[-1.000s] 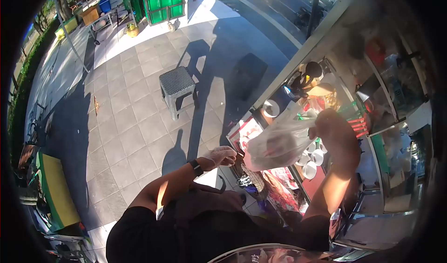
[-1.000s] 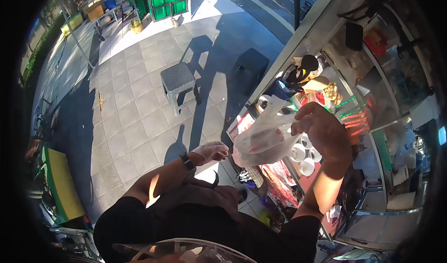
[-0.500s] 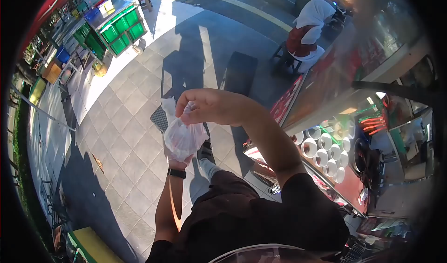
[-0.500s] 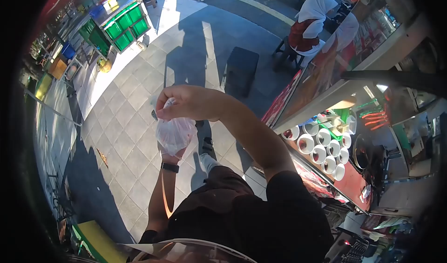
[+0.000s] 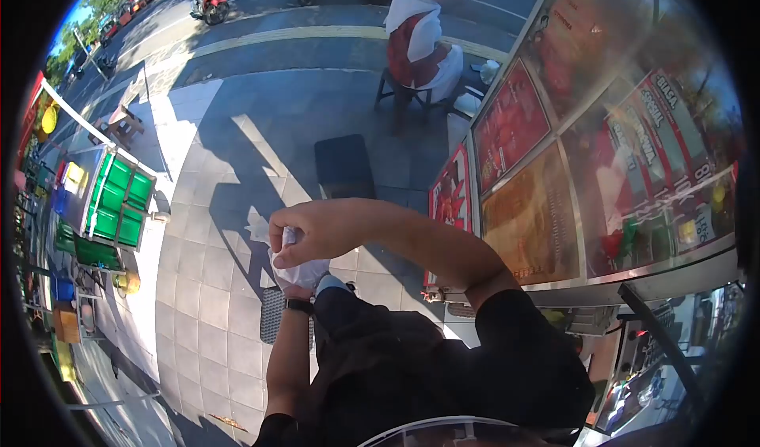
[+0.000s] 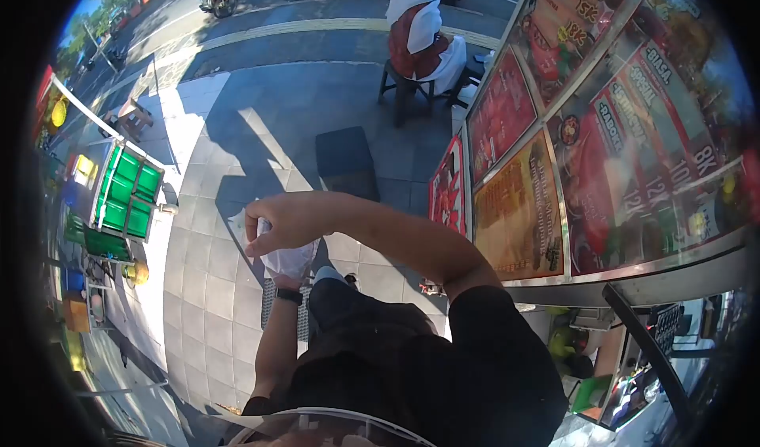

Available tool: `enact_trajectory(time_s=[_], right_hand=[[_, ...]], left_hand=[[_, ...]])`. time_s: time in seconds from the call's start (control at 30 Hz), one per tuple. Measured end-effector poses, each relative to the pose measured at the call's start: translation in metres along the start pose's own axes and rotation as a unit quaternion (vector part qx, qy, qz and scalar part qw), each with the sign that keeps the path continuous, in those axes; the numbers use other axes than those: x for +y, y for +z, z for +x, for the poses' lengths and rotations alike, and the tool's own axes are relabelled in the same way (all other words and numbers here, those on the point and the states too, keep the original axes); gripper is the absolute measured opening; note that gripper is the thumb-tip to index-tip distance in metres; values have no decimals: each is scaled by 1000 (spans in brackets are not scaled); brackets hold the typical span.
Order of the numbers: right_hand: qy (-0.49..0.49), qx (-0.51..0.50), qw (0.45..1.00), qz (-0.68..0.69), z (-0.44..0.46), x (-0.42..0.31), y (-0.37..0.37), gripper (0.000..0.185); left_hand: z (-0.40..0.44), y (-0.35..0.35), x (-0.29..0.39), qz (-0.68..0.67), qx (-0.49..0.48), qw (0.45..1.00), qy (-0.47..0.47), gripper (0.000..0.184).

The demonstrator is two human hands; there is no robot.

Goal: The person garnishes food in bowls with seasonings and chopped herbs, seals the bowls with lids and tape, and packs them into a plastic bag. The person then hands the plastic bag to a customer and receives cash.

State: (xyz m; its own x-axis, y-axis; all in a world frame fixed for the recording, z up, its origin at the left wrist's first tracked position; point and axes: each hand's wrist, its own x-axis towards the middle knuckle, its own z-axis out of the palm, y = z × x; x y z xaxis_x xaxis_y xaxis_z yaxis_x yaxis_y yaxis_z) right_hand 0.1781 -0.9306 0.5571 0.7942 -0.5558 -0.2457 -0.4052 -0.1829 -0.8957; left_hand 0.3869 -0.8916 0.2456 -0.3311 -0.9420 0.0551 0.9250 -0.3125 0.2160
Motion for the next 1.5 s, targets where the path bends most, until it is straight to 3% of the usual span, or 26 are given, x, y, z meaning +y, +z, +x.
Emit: enact_trajectory(time_s=[0.13, 0.3, 0.43, 0.6, 0.67, 0.8, 0.93, 1.1, 1.17, 1.5], right_hand=[[15, 101, 995, -13, 8, 31, -73, 48], [124, 232, 964, -47, 7, 71, -177, 50], [283, 300, 909, -69, 1, 76, -260, 44], [304, 415, 855, -61, -15, 132, -335, 29], [314, 447, 837, -41, -24, 146, -363, 26], [248, 513, 821, -25, -41, 160, -413, 25], [177, 544, 820, 13, -58, 130, -451, 25], [200, 563, 802, -10, -63, 125, -474, 23], [206, 546, 812, -3, -64, 148, -480, 22], [236, 542, 807, 9, -73, 205, -487, 19]], left_hand=[[138, -16, -20, -97, -36, 984, -145, 73], [301, -28, -66, -191, -40, 936, -292, 79], [391, -6, -100, -142, 24, 925, -352, 83], [479, 16, -140, -106, 81, 898, -419, 79], [508, 25, -159, -128, 31, 892, -433, 77], [556, 43, -186, -129, 24, 887, -443, 78], [592, 78, -201, -173, -34, 877, -448, 85], [630, 74, -231, -205, -43, 858, -469, 79], [635, 71, -243, -201, -59, 874, -439, 77], [634, 23, -279, -186, 5, 872, -453, 73]])
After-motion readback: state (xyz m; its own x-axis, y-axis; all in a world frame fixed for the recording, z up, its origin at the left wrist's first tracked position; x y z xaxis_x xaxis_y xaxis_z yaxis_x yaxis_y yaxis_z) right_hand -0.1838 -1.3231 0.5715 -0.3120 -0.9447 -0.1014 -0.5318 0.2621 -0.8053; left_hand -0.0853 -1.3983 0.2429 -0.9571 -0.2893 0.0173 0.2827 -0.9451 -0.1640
